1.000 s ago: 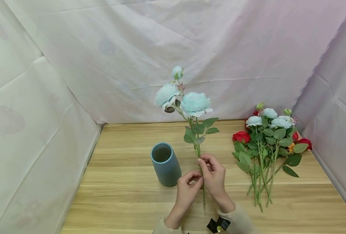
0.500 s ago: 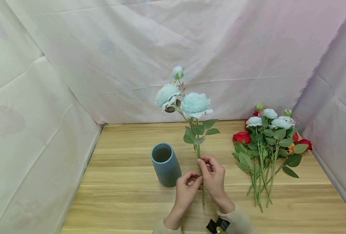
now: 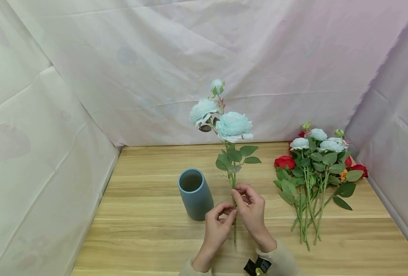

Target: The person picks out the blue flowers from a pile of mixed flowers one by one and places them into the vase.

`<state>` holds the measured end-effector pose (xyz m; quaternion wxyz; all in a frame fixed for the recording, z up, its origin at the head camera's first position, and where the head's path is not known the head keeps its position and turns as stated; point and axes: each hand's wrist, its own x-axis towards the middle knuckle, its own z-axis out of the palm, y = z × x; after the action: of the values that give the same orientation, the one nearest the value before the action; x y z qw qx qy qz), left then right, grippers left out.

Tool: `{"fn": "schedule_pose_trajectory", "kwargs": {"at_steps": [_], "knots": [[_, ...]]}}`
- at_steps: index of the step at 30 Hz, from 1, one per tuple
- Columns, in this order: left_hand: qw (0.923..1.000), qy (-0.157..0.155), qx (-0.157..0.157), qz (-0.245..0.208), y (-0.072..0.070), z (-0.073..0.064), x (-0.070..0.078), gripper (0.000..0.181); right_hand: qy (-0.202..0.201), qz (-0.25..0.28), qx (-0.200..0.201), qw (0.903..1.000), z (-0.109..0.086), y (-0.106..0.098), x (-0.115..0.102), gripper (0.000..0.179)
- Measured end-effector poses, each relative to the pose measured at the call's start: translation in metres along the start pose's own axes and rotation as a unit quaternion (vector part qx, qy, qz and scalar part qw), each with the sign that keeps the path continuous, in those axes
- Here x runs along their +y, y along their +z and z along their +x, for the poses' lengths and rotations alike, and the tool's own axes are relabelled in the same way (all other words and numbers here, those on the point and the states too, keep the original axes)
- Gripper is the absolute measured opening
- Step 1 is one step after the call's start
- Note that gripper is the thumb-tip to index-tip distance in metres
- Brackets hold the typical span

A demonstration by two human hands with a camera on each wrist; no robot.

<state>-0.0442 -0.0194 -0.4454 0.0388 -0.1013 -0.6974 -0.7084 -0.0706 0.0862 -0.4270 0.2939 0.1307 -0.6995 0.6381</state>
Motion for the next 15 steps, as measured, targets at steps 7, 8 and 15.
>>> {"fn": "schedule_pose_trajectory", "kwargs": {"at_steps": [7,8,15], "knots": [[0.9961,0.063,0.037,0.050,-0.007,0.002,0.009,0.010,-0.011,0.008,-0.012,0.9998,-0.004,-0.002,0.019,0.020],[0.9952,0.070,0.044,0.054,-0.008,0.002,0.010,0.011,-0.012,0.008,-0.012,0.9998,-0.004,-0.003,0.021,0.021],[0.9894,0.106,0.074,0.066,-0.017,0.006,0.000,0.016,-0.014,0.002,-0.002,0.9999,-0.005,-0.012,0.025,0.023]]}}
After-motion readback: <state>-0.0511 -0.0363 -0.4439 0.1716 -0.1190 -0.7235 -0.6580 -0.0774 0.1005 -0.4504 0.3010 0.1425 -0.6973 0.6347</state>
